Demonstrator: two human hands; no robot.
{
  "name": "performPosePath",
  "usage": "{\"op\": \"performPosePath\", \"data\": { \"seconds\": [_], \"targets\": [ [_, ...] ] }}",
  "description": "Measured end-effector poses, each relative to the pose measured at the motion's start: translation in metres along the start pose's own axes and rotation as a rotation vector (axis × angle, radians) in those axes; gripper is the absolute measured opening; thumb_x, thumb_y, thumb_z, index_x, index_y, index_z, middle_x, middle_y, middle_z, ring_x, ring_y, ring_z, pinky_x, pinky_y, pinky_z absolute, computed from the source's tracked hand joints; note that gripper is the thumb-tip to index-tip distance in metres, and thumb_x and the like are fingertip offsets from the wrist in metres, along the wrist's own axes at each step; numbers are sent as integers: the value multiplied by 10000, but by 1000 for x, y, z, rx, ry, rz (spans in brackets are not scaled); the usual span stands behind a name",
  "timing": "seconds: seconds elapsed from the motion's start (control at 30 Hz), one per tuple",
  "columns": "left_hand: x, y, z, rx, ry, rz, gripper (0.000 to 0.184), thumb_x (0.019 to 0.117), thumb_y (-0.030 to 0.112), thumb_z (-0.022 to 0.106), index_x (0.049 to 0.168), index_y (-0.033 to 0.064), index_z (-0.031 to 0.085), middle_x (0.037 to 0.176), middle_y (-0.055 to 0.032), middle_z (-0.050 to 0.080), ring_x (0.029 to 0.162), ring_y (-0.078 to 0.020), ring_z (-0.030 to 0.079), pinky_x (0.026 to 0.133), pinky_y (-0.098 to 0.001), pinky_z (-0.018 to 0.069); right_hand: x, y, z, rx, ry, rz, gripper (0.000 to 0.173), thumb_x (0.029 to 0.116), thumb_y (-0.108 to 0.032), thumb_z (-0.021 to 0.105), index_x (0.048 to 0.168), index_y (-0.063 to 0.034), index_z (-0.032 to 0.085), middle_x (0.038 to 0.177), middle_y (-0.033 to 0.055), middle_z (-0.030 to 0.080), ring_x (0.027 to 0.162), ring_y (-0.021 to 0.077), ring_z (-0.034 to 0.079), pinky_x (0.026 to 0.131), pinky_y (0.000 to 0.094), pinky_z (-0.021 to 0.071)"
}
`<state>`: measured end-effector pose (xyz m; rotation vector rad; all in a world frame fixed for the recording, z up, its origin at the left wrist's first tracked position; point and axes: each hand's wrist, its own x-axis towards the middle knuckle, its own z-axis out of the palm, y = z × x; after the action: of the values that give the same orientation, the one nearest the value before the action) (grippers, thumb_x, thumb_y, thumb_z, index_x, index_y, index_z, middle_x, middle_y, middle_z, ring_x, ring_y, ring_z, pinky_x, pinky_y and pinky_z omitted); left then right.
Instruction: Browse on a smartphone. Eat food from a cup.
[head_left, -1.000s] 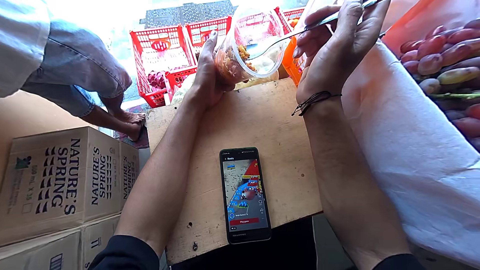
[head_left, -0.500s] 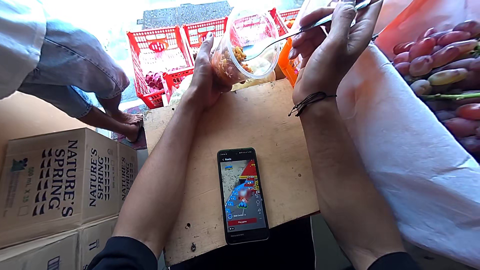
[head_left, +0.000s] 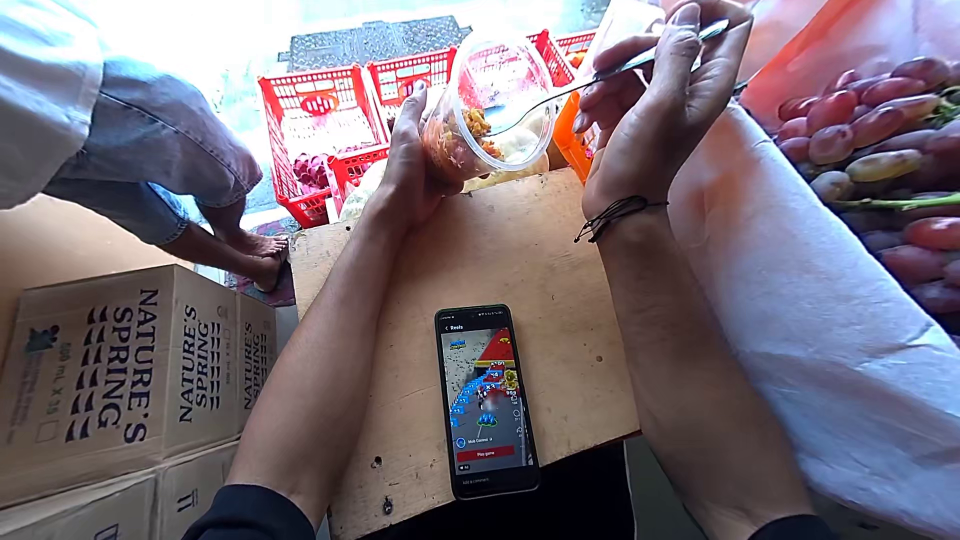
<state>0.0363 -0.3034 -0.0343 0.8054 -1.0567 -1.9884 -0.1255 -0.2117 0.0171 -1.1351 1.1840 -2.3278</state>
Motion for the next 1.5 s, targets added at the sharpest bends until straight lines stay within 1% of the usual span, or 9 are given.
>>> {"op": "performPosePath", "data": {
  "seconds": [0.07,0.23,0.33,0.5,0.6,0.83,1.03,1.2,1.5],
  "targets": [
    [0,0,0,-8,2,-5,688,1060,602,66,1213,149,560,987,-122,670,783,-239,660,620,-375,562,0,0,0,-3,3,2,132,1116,-61,263,1113,-16,387,742,110,655,476,176,631,436,293,562],
    [0,-1,-1,-7,6,-12,683,1061,604,74,1225,153,560,996,-117,671,798,-235,666,642,-378,569,-2,-1,0,-15,0,-4,141,1114,-67,267,1118,-20,399,741,96,658,487,165,631,458,288,565],
    [1,0,0,0,22,-17,682,1060,604,74,1195,153,568,961,-120,673,753,-229,661,598,-363,558,-1,0,-1,-16,-8,-13,138,1114,-69,274,1126,-18,402,734,85,656,499,160,639,479,290,576],
    [2,-1,-1,-19,13,-15,677,1059,610,87,1186,147,565,965,-121,669,774,-232,662,622,-370,564,-1,0,-1,8,-6,7,134,1118,-72,269,1119,-18,392,746,107,657,488,178,637,460,300,574],
    [2,-2,-1,-13,6,-12,673,1059,611,88,1179,151,564,958,-116,666,754,-225,655,600,-360,556,0,0,-1,5,-3,2,139,1119,-76,268,1121,-15,393,745,109,656,482,178,632,451,297,568],
    [2,-1,-1,-24,12,-15,684,1060,611,87,1198,143,566,977,-126,671,780,-236,665,619,-369,563,-1,-1,-1,-12,-3,2,146,1118,-72,265,1123,-15,399,747,103,662,480,165,629,451,283,562],
    [2,-2,-1,-43,9,-17,662,1064,605,112,1193,139,565,983,-120,665,822,-239,665,666,-389,571,0,-1,0,3,4,34,144,1122,-85,265,1135,-17,391,756,108,655,500,183,642,467,302,578],
    [2,-1,0,-19,17,-29,689,1055,620,89,1172,145,575,953,-115,669,776,-228,661,630,-366,560,0,0,-1,0,5,19,141,1122,-81,261,1126,-21,389,753,103,654,495,181,640,464,305,577],
    [1,0,0,-8,23,-27,681,1060,607,81,1235,155,559,996,-124,669,803,-239,666,643,-379,568,-1,-1,0,3,3,10,134,1117,-71,266,1120,-25,392,740,93,656,482,162,630,456,287,569]
  ]
}}
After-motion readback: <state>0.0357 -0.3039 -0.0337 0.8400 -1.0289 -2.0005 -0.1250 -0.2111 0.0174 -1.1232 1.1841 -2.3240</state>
